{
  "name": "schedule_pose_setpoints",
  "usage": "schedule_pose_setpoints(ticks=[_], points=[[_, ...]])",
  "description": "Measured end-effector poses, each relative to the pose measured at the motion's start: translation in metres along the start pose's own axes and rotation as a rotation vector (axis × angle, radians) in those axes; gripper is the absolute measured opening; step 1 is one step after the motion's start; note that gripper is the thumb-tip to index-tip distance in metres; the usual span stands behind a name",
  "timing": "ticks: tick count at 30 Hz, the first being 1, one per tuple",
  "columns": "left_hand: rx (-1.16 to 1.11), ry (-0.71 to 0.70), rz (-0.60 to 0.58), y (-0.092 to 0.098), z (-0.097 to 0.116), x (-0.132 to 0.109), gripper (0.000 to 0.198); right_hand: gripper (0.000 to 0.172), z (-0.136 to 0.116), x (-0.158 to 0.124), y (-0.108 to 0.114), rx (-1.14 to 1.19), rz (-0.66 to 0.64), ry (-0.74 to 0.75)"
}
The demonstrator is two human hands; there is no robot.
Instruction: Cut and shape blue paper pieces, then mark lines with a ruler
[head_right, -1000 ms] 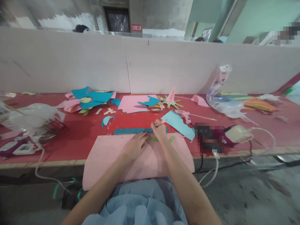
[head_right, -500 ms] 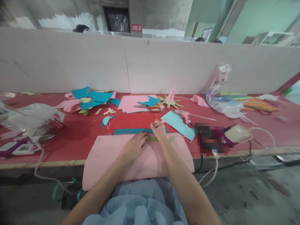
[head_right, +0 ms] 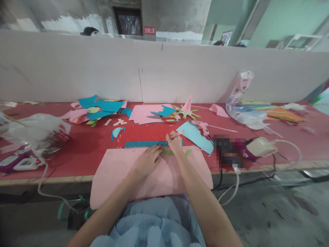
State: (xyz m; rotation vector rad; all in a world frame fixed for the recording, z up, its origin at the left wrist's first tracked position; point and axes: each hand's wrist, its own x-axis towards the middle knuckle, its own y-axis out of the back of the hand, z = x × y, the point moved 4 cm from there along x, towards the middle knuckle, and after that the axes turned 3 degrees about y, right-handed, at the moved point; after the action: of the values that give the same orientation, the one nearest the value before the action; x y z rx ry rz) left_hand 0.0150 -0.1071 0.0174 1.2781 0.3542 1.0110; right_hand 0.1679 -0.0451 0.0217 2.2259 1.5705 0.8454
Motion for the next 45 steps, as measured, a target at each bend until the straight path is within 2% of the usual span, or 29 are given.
schedule_pose_setpoints(ticks=[14,20,27,34,45], points=[[-0.001,0.005,-0.012,0.002,0.002,0.000,0.035,0.024,0.004,0.001,-0.002,0.007,0.016,0.044],[-0.006,-0.004,-0.005,0.003,0.002,0.000,0.035,0.021,0.006,0.002,-0.002,-0.022,0.041,0.060],[0.000,-0.003,-0.002,0.002,0.002,0.000,0.035,0.019,0.003,0.001,0.000,-0.014,0.025,0.016],[0.001,-0.012,0.005,0.002,0.000,0.000,0.035,0.020,0.005,0.002,-0.003,0.019,0.007,0.049],[-0.005,-0.002,0.008,0.000,0.000,0.000,0.035,0.021,0.014,0.005,-0.001,0.117,0.069,-0.023]])
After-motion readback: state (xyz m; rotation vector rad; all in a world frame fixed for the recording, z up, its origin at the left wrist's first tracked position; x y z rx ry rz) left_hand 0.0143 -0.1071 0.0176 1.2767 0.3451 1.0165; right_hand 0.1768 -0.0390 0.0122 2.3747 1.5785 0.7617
